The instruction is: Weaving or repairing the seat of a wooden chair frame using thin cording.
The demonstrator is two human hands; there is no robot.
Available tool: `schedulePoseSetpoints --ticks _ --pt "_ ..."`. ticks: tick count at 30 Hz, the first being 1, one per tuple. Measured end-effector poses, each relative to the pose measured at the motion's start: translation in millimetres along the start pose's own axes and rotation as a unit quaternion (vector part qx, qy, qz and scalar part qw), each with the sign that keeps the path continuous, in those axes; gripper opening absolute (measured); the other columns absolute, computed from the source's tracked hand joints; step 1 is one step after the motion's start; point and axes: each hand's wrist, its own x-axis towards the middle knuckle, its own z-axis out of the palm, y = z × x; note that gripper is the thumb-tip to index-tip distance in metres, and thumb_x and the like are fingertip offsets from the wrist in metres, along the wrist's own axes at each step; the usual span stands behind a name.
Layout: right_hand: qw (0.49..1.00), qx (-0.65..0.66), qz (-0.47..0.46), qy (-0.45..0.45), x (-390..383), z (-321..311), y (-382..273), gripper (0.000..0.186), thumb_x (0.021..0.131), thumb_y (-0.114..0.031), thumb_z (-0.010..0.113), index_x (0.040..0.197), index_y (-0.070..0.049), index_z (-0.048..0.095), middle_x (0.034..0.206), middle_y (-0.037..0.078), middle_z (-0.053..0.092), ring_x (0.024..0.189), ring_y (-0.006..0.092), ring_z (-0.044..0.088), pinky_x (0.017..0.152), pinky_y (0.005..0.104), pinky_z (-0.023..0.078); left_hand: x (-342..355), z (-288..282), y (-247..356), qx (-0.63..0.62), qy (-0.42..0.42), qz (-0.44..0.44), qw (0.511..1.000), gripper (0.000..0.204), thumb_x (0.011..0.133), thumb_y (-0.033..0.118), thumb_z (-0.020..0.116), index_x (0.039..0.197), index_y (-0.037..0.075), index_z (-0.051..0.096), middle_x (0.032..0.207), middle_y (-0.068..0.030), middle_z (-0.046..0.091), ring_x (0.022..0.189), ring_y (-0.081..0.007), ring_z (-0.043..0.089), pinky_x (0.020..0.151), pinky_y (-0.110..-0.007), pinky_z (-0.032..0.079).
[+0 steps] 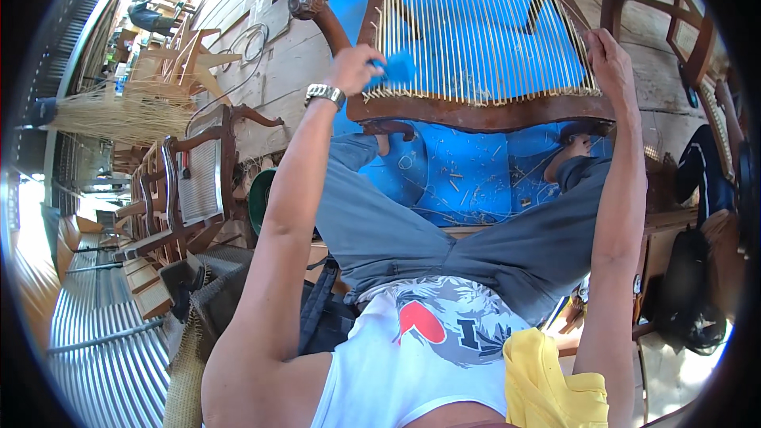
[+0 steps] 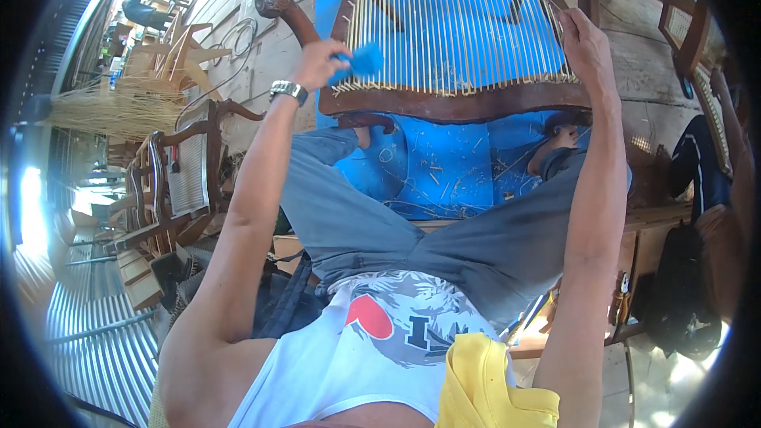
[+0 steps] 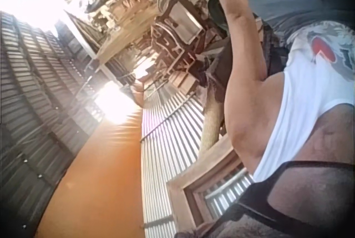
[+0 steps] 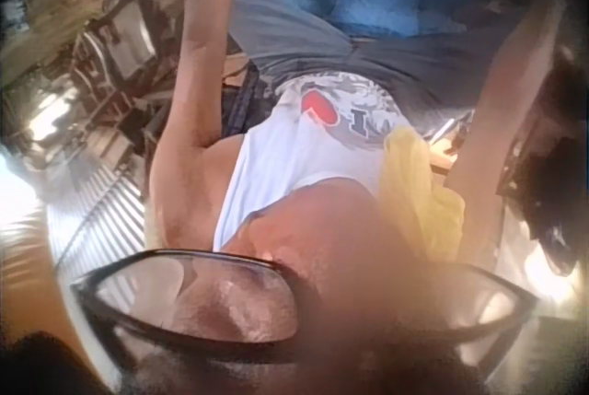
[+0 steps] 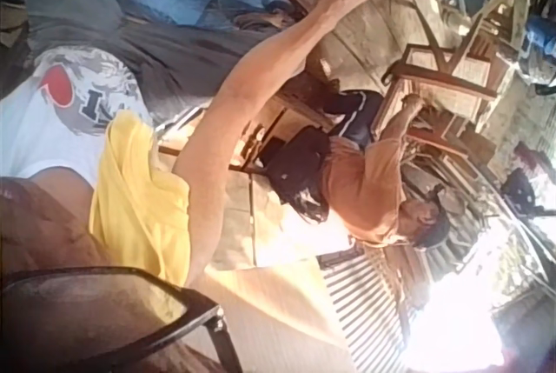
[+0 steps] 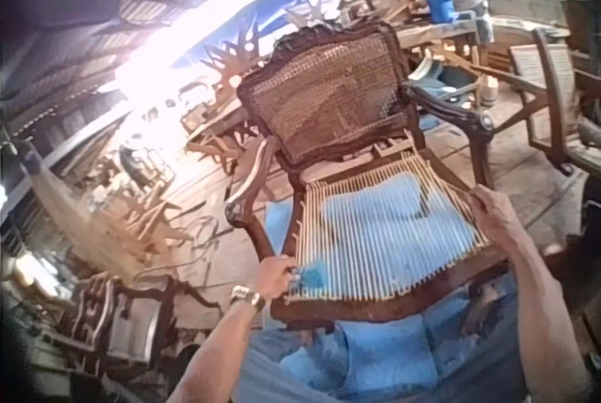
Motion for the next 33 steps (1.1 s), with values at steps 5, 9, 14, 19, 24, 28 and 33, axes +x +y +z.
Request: schedulePoseSetpoints --ticks 5,9,14,19,24,28,33 --pt "0.999 0.002 0.032 -0.005 -6 -10 -4 0.022 0.101 -0.026 0.052 0.105 -0.007 0.063 0.07 0.011 0.059 0.062 0.0207 0.057 0.061 0.0336 0.046 2 26 28 0.026 -0.138 -0.014 0.99 0.024 0.083 0.018 0.07 0.105 0.008 0.07 0.106 -0.0154 0.069 0.097 -0.0345 0.064 0.085 -0.042 0.049" --pt "0.998 -0.041 -0.029 0.048 -6 -8 13 0.026 0.098 -0.031 0.056 0.104 -0.007 0.063 0.084 0.019 0.065 0.078 0.0387 0.064 0.068 0.0425 0.05 41 -2 27 0.012 -0.068 0.015 0.998 0.028 0.081 0.022 0.07 0.104 0.006 0.071 0.102 -0.0161 0.071 0.097 -0.03 0.067 0.087 -0.038 0.05" --pt "0.994 -0.046 -0.054 0.083 -7 2 15 0.015 0.095 -0.021 0.058 0.1 -0.008 0.063 0.081 0.02 0.064 0.077 0.0397 0.064 0.067 0.0441 0.05 33 79 92 -0.078 0.066 0.04 0.994 0.02 0.087 0.018 0.067 0.1 0.003 0.07 0.101 -0.0157 0.068 0.094 -0.0304 0.066 0.084 -0.041 0.05" --pt "0.996 -0.054 -0.024 0.073 -19 -16 19 0.015 0.095 -0.019 0.056 0.1 -0.007 0.062 0.079 0.019 0.064 0.076 0.0376 0.064 0.067 0.0431 0.05 55 65 144 -0.084 0.03 0.04 0.995 0.019 0.086 0.018 0.067 0.098 0.003 0.07 0.096 -0.0139 0.066 0.089 -0.0336 0.063 0.08 -0.044 0.048" --pt "0.995 -0.066 -0.037 0.062 -20 -20 22 0.014 0.096 -0.017 0.054 0.101 -0.006 0.062 0.08 0.017 0.065 0.077 0.0362 0.063 0.069 0.0416 0.049 77 115 180 -0.102 0.125 0.19 0.968 0.015 0.083 0.009 0.065 0.095 0.007 0.072 0.096 -0.0132 0.066 0.093 -0.0325 0.063 0.084 -0.045 0.049" --pt "0.997 -0.061 0.003 0.047 -14 -22 24 0.015 0.096 -0.017 0.055 0.102 -0.006 0.063 0.084 0.016 0.065 0.081 0.0356 0.063 0.072 0.0415 0.049 95 108 193 -0.021 -0.057 0.161 0.985 0.016 0.083 0.008 0.063 0.095 0.008 0.073 0.096 -0.0138 0.067 0.093 -0.0319 0.063 0.085 -0.045 0.049" --pt "0.99 -0.081 -0.024 0.113 -15 -18 24 0.018 0.095 -0.02 0.057 0.102 -0.007 0.068 0.089 0.016 0.062 0.085 0.0355 0.062 0.076 0.0409 0.049 119 116 226 -0.039 0.131 0.181 0.974 0.015 0.083 0.011 0.064 0.093 0.01 0.074 0.095 -0.0139 0.067 0.092 -0.0346 0.061 0.083 -0.045 0.05"
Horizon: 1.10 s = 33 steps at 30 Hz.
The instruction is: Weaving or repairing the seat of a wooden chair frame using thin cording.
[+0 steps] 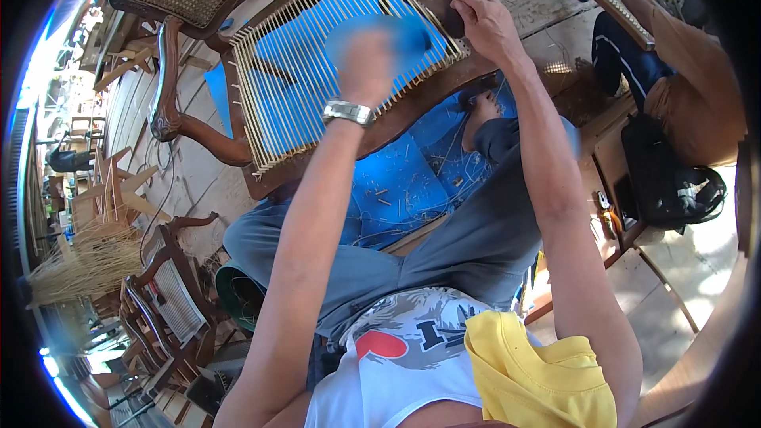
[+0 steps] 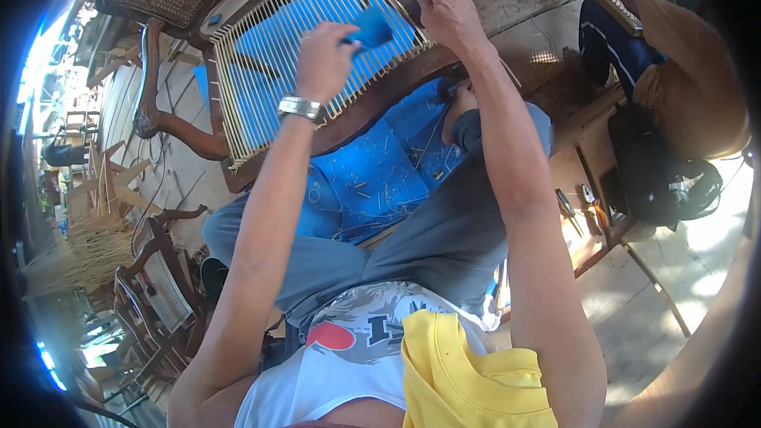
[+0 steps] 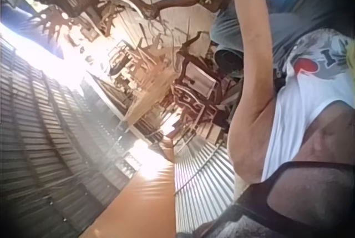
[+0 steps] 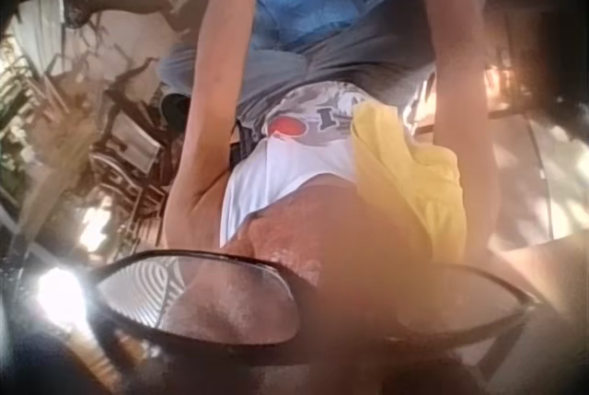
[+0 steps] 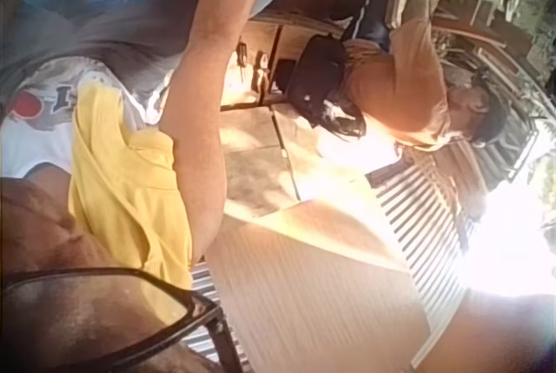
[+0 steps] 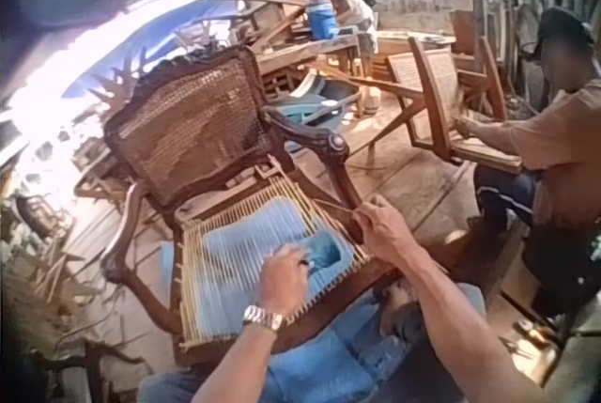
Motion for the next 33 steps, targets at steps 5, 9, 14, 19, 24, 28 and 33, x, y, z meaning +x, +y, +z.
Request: schedulePoseSetpoints --ticks 5,9,14,19,24,28,33 --pt "1.0 -0.02 -0.015 0.006 6 4 4 0.016 0.093 -0.018 0.061 0.101 -0.008 0.071 0.09 0.016 0.063 0.086 0.0355 0.062 0.077 0.0397 0.049 -12 19 0 0.081 -0.157 0.033 0.984 0.018 0.082 0.013 0.067 0.098 0.01 0.074 0.097 -0.0149 0.066 0.093 -0.0346 0.062 0.087 -0.044 0.05" --pt "1.0 0.0 -0.014 -0.019 6 -4 5 0.017 0.09 -0.017 0.063 0.103 -0.007 0.07 0.095 0.014 0.066 0.088 0.0325 0.064 0.078 0.0372 0.05 -16 -43 -27 -0.034 -0.176 0.002 0.984 0.022 0.081 0.016 0.07 0.1 0.006 0.071 0.097 -0.0145 0.066 0.093 -0.0315 0.063 0.083 -0.041 0.049" --pt "0.997 0.005 0.019 -0.068 7 -3 -3 0.017 0.091 -0.017 0.063 0.104 -0.009 0.07 0.094 0.012 0.066 0.087 0.029 0.064 0.078 0.0357 0.05 -78 -78 -67 -0.055 -0.294 -0.046 0.953 0.023 0.081 0.017 0.073 0.099 0.004 0.069 0.094 -0.0115 0.067 0.091 -0.0264 0.064 0.081 -0.035 0.049" --pt "0.999 -0.038 0.009 -0.015 9 -2 -7 0.017 0.091 -0.018 0.064 0.103 -0.009 0.071 0.092 0.011 0.064 0.087 0.028 0.063 0.077 0.0352 0.049 -81 -67 -60 -0.08 -0.053 -0.096 0.991 0.022 0.08 0.016 0.075 0.098 0.004 0.071 0.093 -0.0132 0.065 0.089 -0.0292 0.063 0.079 -0.04 0.048" --pt "0.997 -0.027 0.054 0.058 10 -9 9 0.016 0.089 -0.017 0.067 0.102 -0.009 0.072 0.088 0.012 0.063 0.084 0.0253 0.063 0.076 0.0341 0.05 -29 -77 -44 -0.019 -0.292 -0.108 0.95 0.026 0.081 0.019 0.075 0.102 0.004 0.071 0.1 -0.016 0.069 0.095 -0.032 0.065 0.082 -0.043 0.05" --pt "0.993 -0.02 0.09 0.073 8 -23 17 0.016 0.09 -0.016 0.067 0.103 -0.009 0.073 0.085 0.01 0.062 0.079 0.0212 0.062 0.074 0.0318 0.049 26 -59 -3 0.004 -0.146 -0.031 0.989 0.024 0.083 0.023 0.073 0.103 0.01 0.072 0.102 -0.0127 0.07 0.096 -0.0303 0.066 0.083 -0.043 0.052" --pt "0.994 -0.027 0.082 0.068 9 -22 23 0.016 0.09 -0.017 0.067 0.103 -0.01 0.073 0.084 0.009 0.062 0.078 0.0212 0.061 0.073 0.0316 0.049 62 21 36 -0.043 -0.149 0.031 0.987 0.029 0.082 0.021 0.072 0.108 0.009 0.072 0.104 -0.015 0.07 0.098 -0.0313 0.066 0.086 -0.041 0.05"
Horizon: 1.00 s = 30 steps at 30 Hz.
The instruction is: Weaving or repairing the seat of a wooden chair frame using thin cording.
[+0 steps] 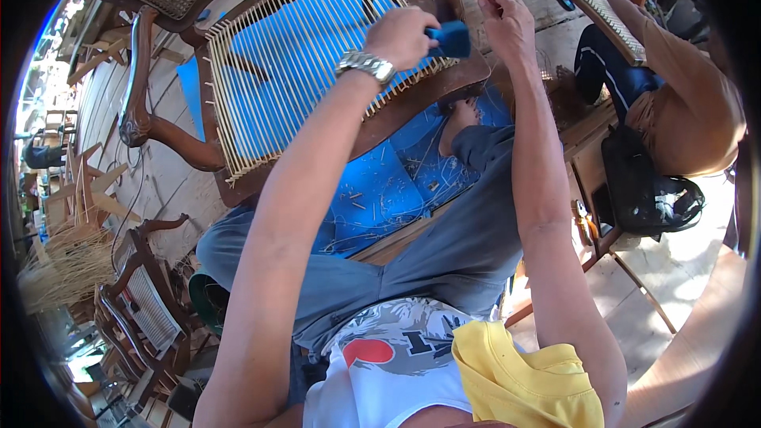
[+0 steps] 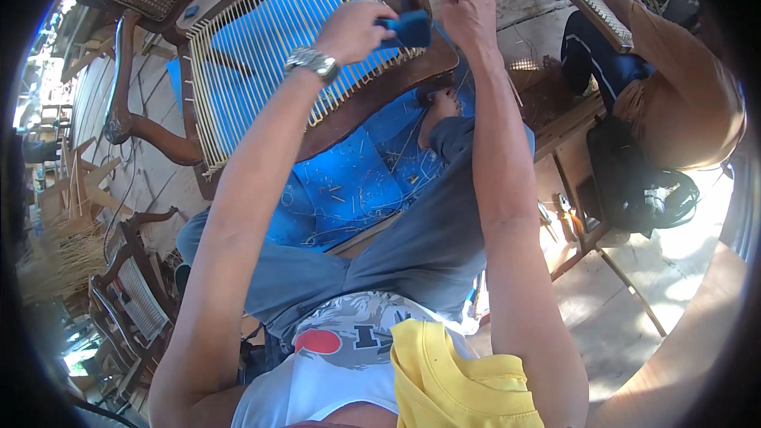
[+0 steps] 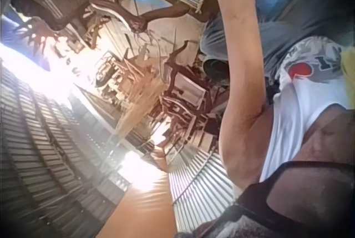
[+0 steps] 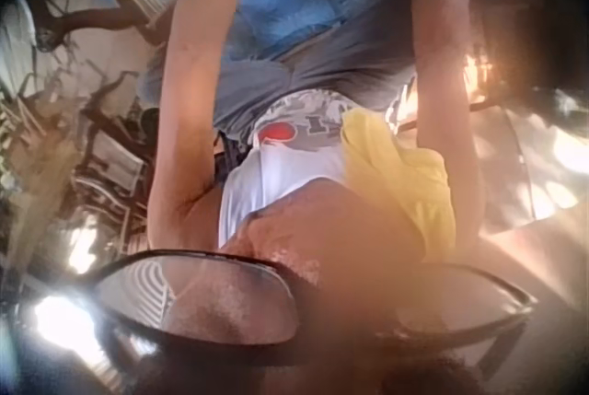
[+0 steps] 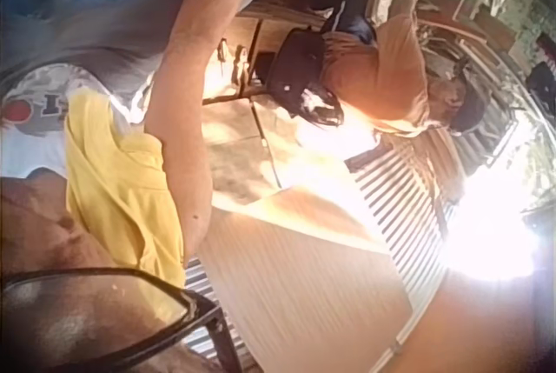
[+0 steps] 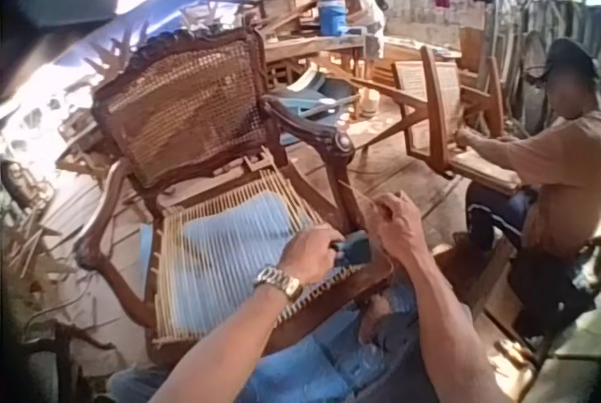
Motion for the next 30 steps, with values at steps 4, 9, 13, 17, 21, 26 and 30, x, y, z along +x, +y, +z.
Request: schedulePoseSetpoints --ticks 4,9,13,17,21,26,30 --pt "1.0 -0.017 -0.013 -0.013 0 4 -6 0.016 0.09 -0.018 0.067 0.103 -0.011 0.072 0.084 0.009 0.062 0.079 0.0222 0.061 0.073 0.0314 0.048 32 31 -12 0.02 -0.141 -0.04 0.989 0.028 0.083 0.025 0.07 0.107 0.012 0.073 0.1 -0.0162 0.071 0.093 -0.0319 0.068 0.082 -0.041 0.052" --pt "0.999 0.011 -0.025 -0.036 2 8 -20 0.015 0.09 -0.017 0.065 0.102 -0.011 0.072 0.088 0.011 0.063 0.084 0.0271 0.062 0.077 0.0352 0.049 32 32 -42 -0.005 -0.136 0.027 0.99 0.029 0.083 0.029 0.067 0.105 0.012 0.074 0.089 -0.0149 0.072 0.082 -0.0316 0.07 0.074 -0.041 0.054" --pt "0.997 -0.001 -0.059 -0.052 1 11 -18 0.015 0.091 -0.017 0.065 0.103 -0.012 0.072 0.088 0.008 0.064 0.079 0.0216 0.062 0.074 0.0314 0.049 11 16 -44 -0.091 -0.217 -0.193 0.953 0.028 0.083 0.029 0.069 0.104 0.011 0.074 0.088 -0.0143 0.073 0.076 -0.0284 0.07 0.069 -0.04 0.054" --pt "0.996 -0.01 -0.069 -0.053 5 11 -11 0.015 0.092 -0.017 0.065 0.104 -0.013 0.072 0.087 0.007 0.064 0.08 0.0194 0.062 0.074 0.0297 0.049 -42 7 -54 -0.077 -0.111 -0.161 0.978 0.034 0.08 0.03 0.075 0.107 0.01 0.074 0.083 -0.0119 0.073 0.069 -0.0227 0.07 0.068 -0.036 0.055" --pt "0.996 -0.011 -0.047 -0.081 7 15 -14 0.016 0.092 -0.018 0.065 0.105 -0.013 0.072 0.087 0.007 0.064 0.081 0.0188 0.062 0.075 0.0294 0.049 -89 -28 -81 -0.101 -0.106 -0.19 0.971 0.032 0.082 0.03 0.074 0.106 0.009 0.074 0.078 -0.0109 0.072 0.06 -0.0216 0.066 0.061 -0.036 0.052" --pt "0.991 -0.015 -0.075 -0.114 7 31 -24 0.017 0.093 -0.022 0.064 0.106 -0.012 0.071 0.087 0.008 0.063 0.081 0.0196 0.063 0.076 0.0309 0.049 -130 -55 -94 0.011 -0.043 -0.089 0.995 0.028 0.081 0.025 0.075 0.102 0.007 0.073 0.092 -0.0138 0.07 0.084 -0.0303 0.066 0.074 -0.041 0.051" --pt "0.988 0.012 -0.087 -0.128 3 43 -43 0.017 0.093 -0.021 0.064 0.106 -0.013 0.071 0.087 0.008 0.063 0.081 0.0206 0.062 0.076 0.031 0.049 -162 -83 -80 0.029 0.017 -0.185 0.982 0.026 0.082 0.019 0.073 0.106 0.008 0.071 0.102 -0.0161 0.068 0.093 -0.0347 0.064 0.081 -0.043 0.049"
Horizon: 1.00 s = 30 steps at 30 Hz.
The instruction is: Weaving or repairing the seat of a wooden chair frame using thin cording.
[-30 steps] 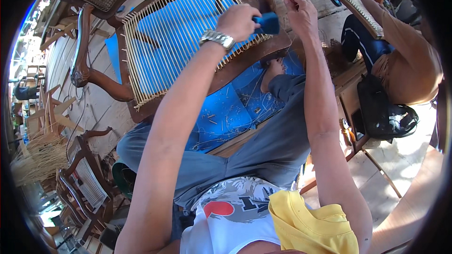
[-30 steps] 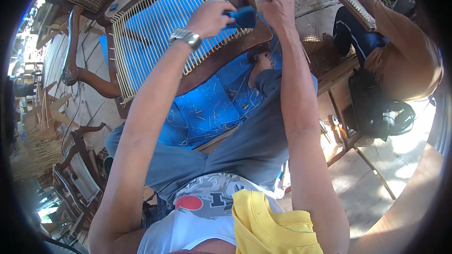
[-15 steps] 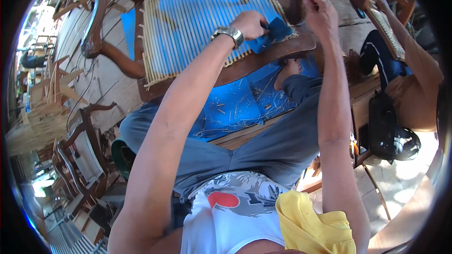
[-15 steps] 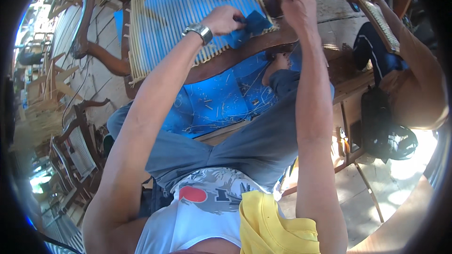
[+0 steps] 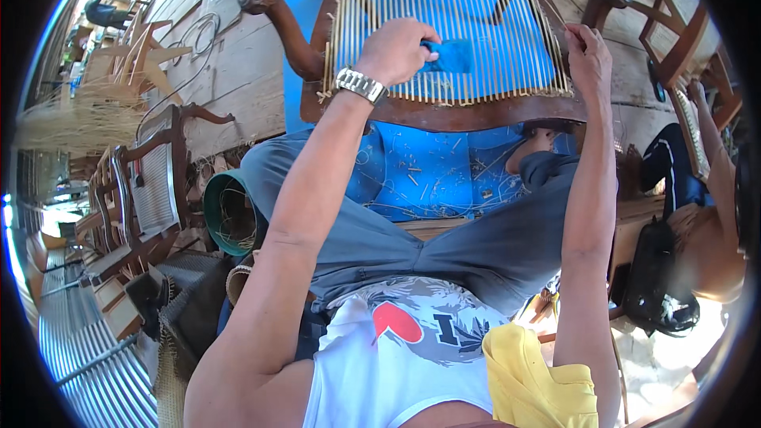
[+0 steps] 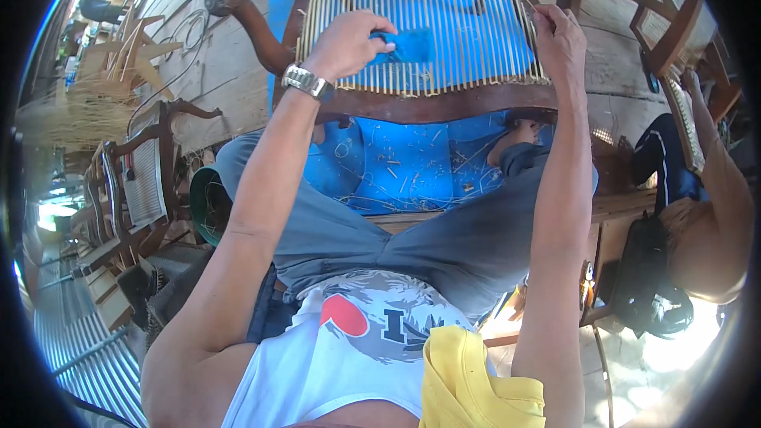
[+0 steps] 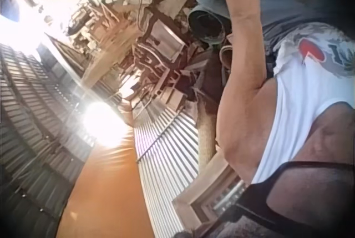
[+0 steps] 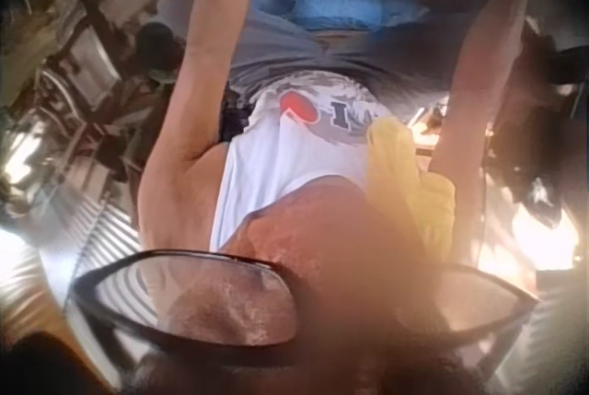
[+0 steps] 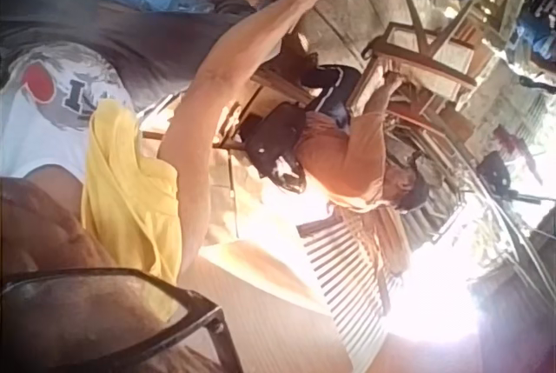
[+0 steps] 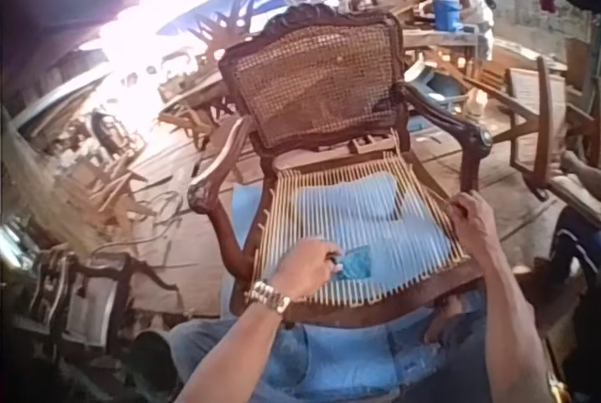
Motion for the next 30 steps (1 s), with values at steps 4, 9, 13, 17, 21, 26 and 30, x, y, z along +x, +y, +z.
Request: schedulePoseSetpoints --ticks 4,9,13,17,21,26,30 --pt "0.999 0.004 -0.045 -0.022 6 19 -13 0.017 0.093 -0.021 0.063 0.106 -0.011 0.07 0.089 0.01 0.064 0.084 0.0233 0.064 0.078 0.0326 0.05 -29 28 -31 0.103 -0.038 -0.072 0.991 0.015 0.082 0.015 0.072 0.096 0.013 0.071 0.095 -0.012 0.065 0.099 -0.0328 0.062 0.084 -0.045 0.05" --pt "0.997 -0.008 -0.045 -0.062 15 34 -8 0.023 0.096 -0.024 0.059 0.111 -0.01 0.069 0.101 0.016 0.068 0.095 0.0297 0.066 0.084 0.0367 0.05 -56 3 -30 0.105 0.142 -0.018 0.984 0.017 0.081 0.009 0.063 0.094 0.016 0.072 0.1 -0.0115 0.068 0.098 -0.032 0.065 0.08 -0.045 0.054" --pt "0.991 -0.048 -0.065 -0.108 29 56 26 0.035 0.097 -0.033 0.056 0.119 -0.008 0.067 0.12 0.016 0.065 0.113 0.0281 0.061 0.098 0.0369 0.045 -58 36 -79 0.119 0.094 -0.107 0.983 0.022 0.079 0.005 0.063 0.098 0.013 0.07 0.103 -0.0125 0.066 0.102 -0.0351 0.063 0.085 -0.047 0.052" --pt "0.984 -0.052 -0.07 -0.154 49 61 79 0.032 0.098 -0.026 0.056 0.122 -0.007 0.066 0.12 0.013 0.066 0.113 0.0256 0.062 0.097 0.035 0.047 -68 -3 -68 0.081 0.184 -0.021 0.979 0.018 0.08 0.015 0.068 0.097 0.011 0.072 0.099 -0.0129 0.068 0.097 -0.0331 0.065 0.084 -0.045 0.053" --pt "0.986 -0.067 -0.032 -0.148 40 59 51 0.034 0.099 -0.031 0.054 0.123 -0.01 0.065 0.122 0.012 0.066 0.113 0.0272 0.063 0.096 0.0363 0.048 -177 -76 -93 0.051 0.299 -0.061 0.951 0.029 0.08 0.021 0.07 0.107 0.01 0.072 0.098 -0.013 0.07 0.088 -0.0301 0.067 0.082 -0.041 0.052" --pt "0.985 -0.085 0.024 -0.147 13 35 63 0.033 0.098 -0.031 0.055 0.122 -0.011 0.066 0.119 0.013 0.067 0.112 0.026 0.063 0.095 0.0371 0.048 -322 -85 -163 0.146 0.356 -0.406 0.829 0.034 0.083 0.027 0.067 0.111 0.008 0.07 0.105 -0.0166 0.069 0.1 -0.0331 0.066 0.089 -0.041 0.049" --pt "0.985 0.027 -0.025 -0.17 -8 43 -8 0.025 0.095 -0.02 0.06 0.114 -0.007 0.068 0.104 0.013 0.07 0.098 0.0218 0.066 0.088 0.0329 0.05 -485 -34 -262 0.18 0.244 -0.55 0.778 0.043 0.082 0.042 0.063 0.112 0.012 0.071 0.105 -0.0207 0.069 0.101 -0.0405 0.064 0.089 -0.047 0.05"
